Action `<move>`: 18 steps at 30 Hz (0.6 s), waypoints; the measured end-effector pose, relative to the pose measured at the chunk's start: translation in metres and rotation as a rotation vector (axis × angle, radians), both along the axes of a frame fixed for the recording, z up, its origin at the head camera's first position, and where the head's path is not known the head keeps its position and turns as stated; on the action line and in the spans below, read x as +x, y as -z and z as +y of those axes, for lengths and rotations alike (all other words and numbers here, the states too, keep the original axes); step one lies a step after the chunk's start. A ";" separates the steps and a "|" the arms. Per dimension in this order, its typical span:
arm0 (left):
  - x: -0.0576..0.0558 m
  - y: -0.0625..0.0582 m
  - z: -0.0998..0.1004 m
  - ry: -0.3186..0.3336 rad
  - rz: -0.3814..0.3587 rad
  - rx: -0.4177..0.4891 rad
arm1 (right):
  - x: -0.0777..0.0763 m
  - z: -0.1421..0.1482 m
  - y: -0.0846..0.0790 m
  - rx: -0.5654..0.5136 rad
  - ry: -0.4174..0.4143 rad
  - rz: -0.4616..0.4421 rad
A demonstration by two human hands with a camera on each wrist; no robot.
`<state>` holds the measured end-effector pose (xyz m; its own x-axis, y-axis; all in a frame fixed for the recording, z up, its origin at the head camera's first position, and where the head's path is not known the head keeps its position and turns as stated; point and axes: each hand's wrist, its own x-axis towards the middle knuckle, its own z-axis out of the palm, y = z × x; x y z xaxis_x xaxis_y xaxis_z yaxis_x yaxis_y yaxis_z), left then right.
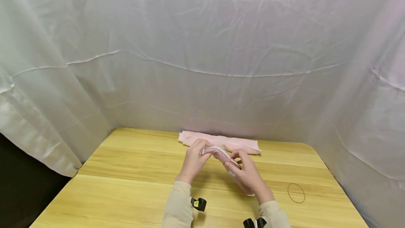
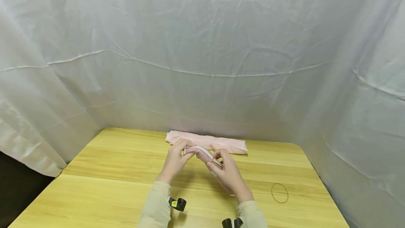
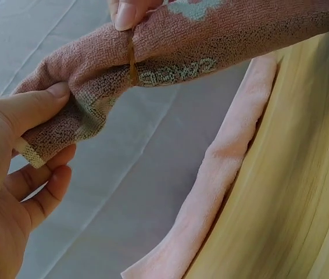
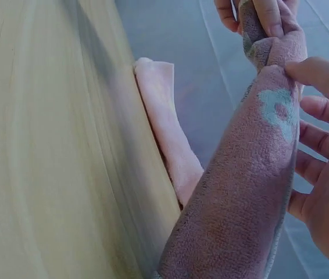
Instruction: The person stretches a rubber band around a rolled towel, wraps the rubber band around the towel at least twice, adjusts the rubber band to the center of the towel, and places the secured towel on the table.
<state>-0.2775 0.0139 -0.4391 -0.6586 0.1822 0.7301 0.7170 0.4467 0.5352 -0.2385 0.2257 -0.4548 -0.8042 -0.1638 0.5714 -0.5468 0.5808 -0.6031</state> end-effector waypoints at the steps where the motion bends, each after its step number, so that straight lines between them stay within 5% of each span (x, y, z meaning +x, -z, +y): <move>1: 0.000 0.000 0.000 0.004 0.004 0.002 | 0.000 0.000 0.000 -0.004 0.002 -0.020; 12: 0.002 -0.002 0.003 0.053 0.011 0.019 | 0.002 -0.001 0.002 0.023 0.046 -0.290; 18: 0.002 -0.006 0.003 0.062 -0.113 -0.054 | -0.001 0.001 0.004 0.040 0.130 -0.257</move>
